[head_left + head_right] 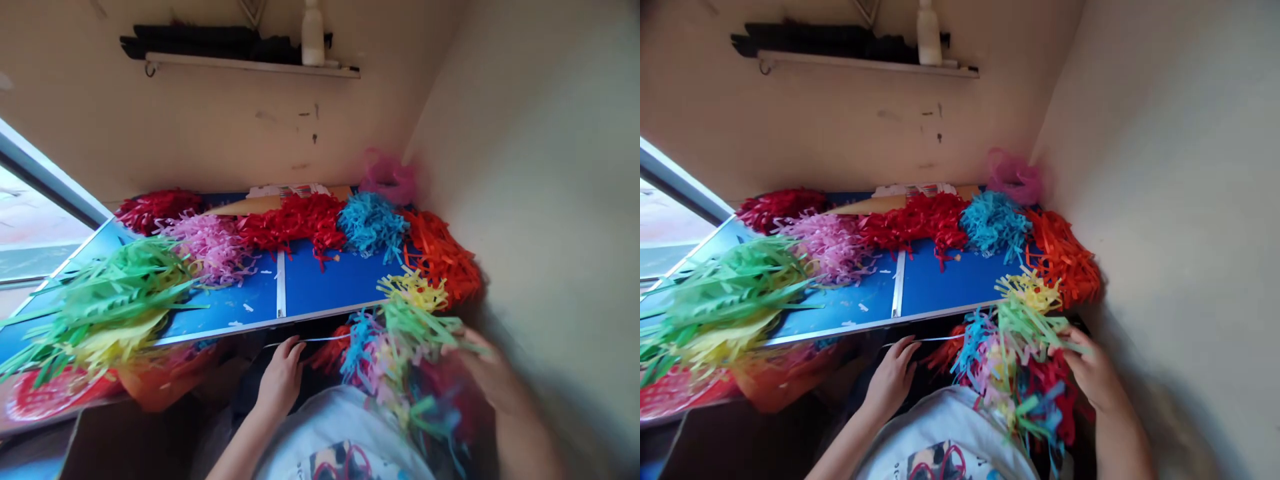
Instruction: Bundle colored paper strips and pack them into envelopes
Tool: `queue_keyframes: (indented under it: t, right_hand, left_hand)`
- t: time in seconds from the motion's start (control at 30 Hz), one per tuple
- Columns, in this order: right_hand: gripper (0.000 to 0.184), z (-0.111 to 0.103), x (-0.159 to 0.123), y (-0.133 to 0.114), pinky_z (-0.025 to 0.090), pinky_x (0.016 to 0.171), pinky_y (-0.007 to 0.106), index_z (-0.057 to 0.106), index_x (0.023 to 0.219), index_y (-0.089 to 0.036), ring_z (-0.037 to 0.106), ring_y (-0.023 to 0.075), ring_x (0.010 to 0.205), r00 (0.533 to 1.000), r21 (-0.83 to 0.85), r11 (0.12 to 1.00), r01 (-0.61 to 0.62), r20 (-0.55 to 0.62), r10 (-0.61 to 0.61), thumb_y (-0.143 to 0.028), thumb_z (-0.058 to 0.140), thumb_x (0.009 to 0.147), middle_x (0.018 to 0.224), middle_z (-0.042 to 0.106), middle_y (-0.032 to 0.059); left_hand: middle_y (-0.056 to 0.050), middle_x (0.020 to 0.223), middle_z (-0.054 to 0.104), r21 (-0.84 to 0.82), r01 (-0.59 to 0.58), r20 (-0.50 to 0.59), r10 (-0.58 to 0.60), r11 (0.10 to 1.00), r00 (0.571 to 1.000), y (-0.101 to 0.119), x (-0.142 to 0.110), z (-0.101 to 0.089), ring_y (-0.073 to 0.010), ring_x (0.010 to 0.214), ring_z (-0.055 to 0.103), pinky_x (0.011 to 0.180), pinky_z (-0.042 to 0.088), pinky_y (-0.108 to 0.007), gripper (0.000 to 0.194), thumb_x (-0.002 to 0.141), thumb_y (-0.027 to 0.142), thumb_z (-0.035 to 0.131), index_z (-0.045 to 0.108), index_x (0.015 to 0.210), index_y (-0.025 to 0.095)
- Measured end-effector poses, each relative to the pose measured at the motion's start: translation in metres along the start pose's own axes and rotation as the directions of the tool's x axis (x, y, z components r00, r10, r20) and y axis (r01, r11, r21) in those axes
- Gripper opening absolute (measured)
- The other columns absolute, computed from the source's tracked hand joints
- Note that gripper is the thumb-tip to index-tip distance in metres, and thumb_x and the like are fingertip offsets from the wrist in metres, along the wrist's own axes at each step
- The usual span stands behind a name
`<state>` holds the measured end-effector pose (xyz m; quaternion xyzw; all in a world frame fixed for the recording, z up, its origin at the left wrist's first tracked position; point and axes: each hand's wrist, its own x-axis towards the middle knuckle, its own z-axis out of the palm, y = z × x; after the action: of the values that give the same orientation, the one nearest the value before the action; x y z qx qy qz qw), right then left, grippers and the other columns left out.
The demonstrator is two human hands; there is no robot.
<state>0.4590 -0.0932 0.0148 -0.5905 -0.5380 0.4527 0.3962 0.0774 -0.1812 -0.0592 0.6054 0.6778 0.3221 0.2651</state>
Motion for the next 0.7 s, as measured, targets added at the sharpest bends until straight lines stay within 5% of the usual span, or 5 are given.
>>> queue_keyframes:
  t: [0.1, 0.2, 0.37, 0.53, 0.7]
  right_hand:
    - [0.037, -0.004, -0.008, -0.025, 0.048, 0.049, 0.026, 0.068, 0.089, -0.022, 0.063, 0.0187, 0.056, 1.000, 0.115, 0.993, -0.001, 0.020, -0.001, -0.047, 0.081, 0.065, 0.067, 0.070, 0.0052]
    - [0.035, -0.013, -0.010, -0.047, 0.045, 0.045, 0.023, 0.068, 0.082, -0.022, 0.059, 0.0160, 0.051, 1.000, 0.268, 0.963, 0.010, 0.013, -0.014, -0.043, 0.086, 0.060, 0.064, 0.067, 0.0044]
    - [0.030, -0.016, -0.010, -0.057, 0.040, 0.042, 0.019, 0.065, 0.080, -0.023, 0.052, 0.0105, 0.046, 0.988, 0.338, 0.929, 0.154, -0.078, -0.135, -0.042, 0.083, 0.065, 0.062, 0.064, 0.0001]
    - [0.018, 0.028, -0.010, -0.057, 0.047, 0.054, 0.021, 0.062, 0.080, -0.022, 0.058, 0.0125, 0.055, 0.949, 0.168, 0.964, 0.206, 0.207, -0.239, -0.037, 0.071, 0.081, 0.061, 0.062, -0.0021]
    - [0.012, 0.081, 0.000, -0.088, 0.049, 0.059, 0.023, 0.065, 0.082, -0.021, 0.063, 0.0152, 0.062, 0.861, 0.012, 0.947, 0.320, 0.413, -0.296, -0.032, 0.070, 0.080, 0.070, 0.068, 0.0001]
  left_hand:
    - [-0.012, 0.140, 0.056, -0.016, -0.057, 0.074, 0.059, 0.998, 0.996, 0.014, 0.017, 0.014, -0.0272, 0.130, 0.051, 0.108, 0.040, -0.044, 0.043, 0.081, 0.013, 0.053, 0.064, 0.121, 0.023]
    - [-0.013, 0.107, 0.072, -0.032, -0.088, 0.185, 0.092, 0.996, 0.978, 0.028, 0.029, 0.007, -0.0273, 0.100, 0.067, 0.088, 0.051, -0.038, 0.027, 0.081, 0.015, 0.056, 0.071, 0.103, 0.020]
    - [-0.004, 0.069, 0.068, -0.228, -0.098, 0.360, 0.177, 0.969, 0.916, 0.039, 0.017, -0.078, -0.0153, 0.061, 0.059, 0.056, 0.044, -0.022, 0.023, 0.085, 0.037, 0.063, 0.074, 0.075, 0.018]
    - [-0.001, 0.050, 0.056, -0.678, -0.130, -0.145, 0.042, 0.723, 0.989, 0.025, 0.001, -0.163, -0.0132, 0.052, 0.053, 0.050, 0.045, -0.023, 0.039, 0.069, 0.050, 0.077, 0.065, 0.051, 0.018]
    - [0.002, 0.070, 0.070, -0.443, -0.048, -0.478, -0.190, 0.895, 0.857, 0.001, -0.028, -0.202, -0.0139, 0.059, 0.057, 0.049, 0.046, -0.021, 0.027, 0.064, 0.044, 0.082, 0.074, 0.079, 0.022]
